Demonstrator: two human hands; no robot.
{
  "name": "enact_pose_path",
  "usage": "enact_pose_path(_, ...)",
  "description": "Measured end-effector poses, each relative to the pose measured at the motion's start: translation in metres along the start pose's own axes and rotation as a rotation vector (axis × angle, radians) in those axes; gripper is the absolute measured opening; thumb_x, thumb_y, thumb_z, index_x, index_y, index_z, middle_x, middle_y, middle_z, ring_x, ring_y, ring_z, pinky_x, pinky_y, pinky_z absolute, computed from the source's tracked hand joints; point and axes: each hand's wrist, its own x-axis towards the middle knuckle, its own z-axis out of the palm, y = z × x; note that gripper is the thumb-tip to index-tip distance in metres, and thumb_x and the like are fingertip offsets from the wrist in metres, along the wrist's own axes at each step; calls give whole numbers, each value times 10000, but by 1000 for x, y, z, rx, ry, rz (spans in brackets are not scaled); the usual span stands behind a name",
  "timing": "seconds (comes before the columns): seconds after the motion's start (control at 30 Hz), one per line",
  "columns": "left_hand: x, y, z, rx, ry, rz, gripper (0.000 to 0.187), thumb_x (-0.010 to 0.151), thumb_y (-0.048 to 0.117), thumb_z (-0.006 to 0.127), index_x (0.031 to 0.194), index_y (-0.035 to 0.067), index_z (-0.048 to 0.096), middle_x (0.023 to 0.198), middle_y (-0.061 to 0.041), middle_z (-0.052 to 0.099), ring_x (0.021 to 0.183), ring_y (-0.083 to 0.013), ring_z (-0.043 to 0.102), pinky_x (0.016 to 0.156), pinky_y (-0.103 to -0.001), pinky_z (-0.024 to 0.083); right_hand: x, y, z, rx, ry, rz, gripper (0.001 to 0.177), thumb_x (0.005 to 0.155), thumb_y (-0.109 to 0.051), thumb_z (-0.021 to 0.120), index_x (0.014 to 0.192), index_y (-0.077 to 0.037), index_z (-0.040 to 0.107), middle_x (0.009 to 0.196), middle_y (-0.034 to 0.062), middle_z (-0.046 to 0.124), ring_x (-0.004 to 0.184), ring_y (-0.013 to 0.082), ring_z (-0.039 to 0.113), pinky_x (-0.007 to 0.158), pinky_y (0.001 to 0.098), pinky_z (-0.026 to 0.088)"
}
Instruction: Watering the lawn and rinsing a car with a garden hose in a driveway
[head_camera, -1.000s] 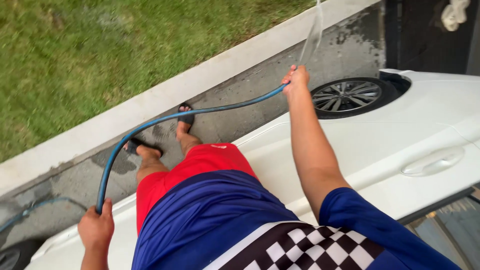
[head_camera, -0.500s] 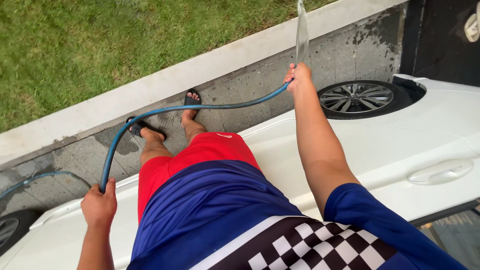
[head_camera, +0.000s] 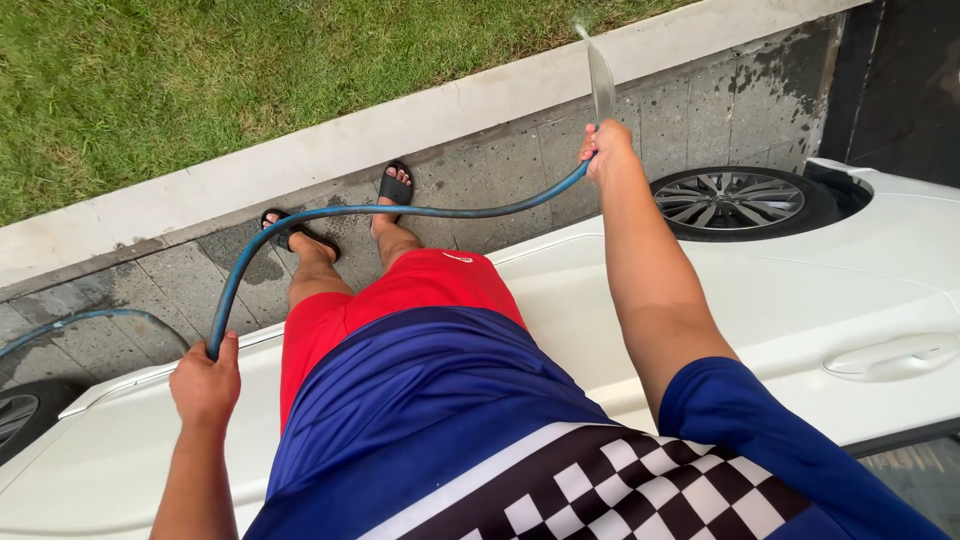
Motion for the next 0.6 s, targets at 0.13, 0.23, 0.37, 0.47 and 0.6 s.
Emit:
enact_pose_path(0.13, -4, 2, 2, -7, 11, 7, 637, 1119, 540, 509, 796, -2, 585, 813, -278, 694, 824, -541, 611, 744, -594, 456, -7, -1, 3, -92, 0, 37, 380, 1017, -205, 281, 744, -127, 534, 514, -53, 318, 414, 87, 234, 408, 237, 204)
enact_pose_path(0.23, -2, -4, 8, 7, 64, 56, 670, 1103, 544, 527, 817, -55, 620, 865, -337, 693, 881, -604, 595, 790, -627, 436, 58, 11, 5, -170, -108, -24, 344, 944, -161, 254, 770, -109, 546, 484, -39, 283, 378, 100, 216, 386, 271, 167)
enact_pose_path(0.37, 9, -18, 22, -35, 51, -47, 609, 1056, 614, 601, 974, 23, 724, 881, -260, 725, 986, -507, 696, 894, -559, 539, 84, 17, 5, -366, -236, -74, 333, 1001, -235, 280, 845, -118, 549, 549, -104, 296, 391, 27, 305, 378, 255, 339)
enact_pose_path(0.47, 4, -13, 23, -19, 45, -59, 616, 1043, 626, 597, 968, 27, 724, 882, -252, 730, 988, -499, 701, 898, -554, 542, 89, 17, 9, -495, -228, -123, 345, 998, -234, 291, 897, -96, 590, 548, -100, 295, 374, 25, 290, 360, 255, 334)
enact_pose_path(0.6, -1, -9, 22, -36, 13, -62, 606, 1020, 626, 597, 967, 34, 716, 888, -241, 728, 999, -487, 698, 894, -545, 543, 96, 19, 16, -700, -231, -229, 319, 978, -162, 320, 915, -42, 610, 504, -50, 335, 340, 70, 307, 345, 288, 326)
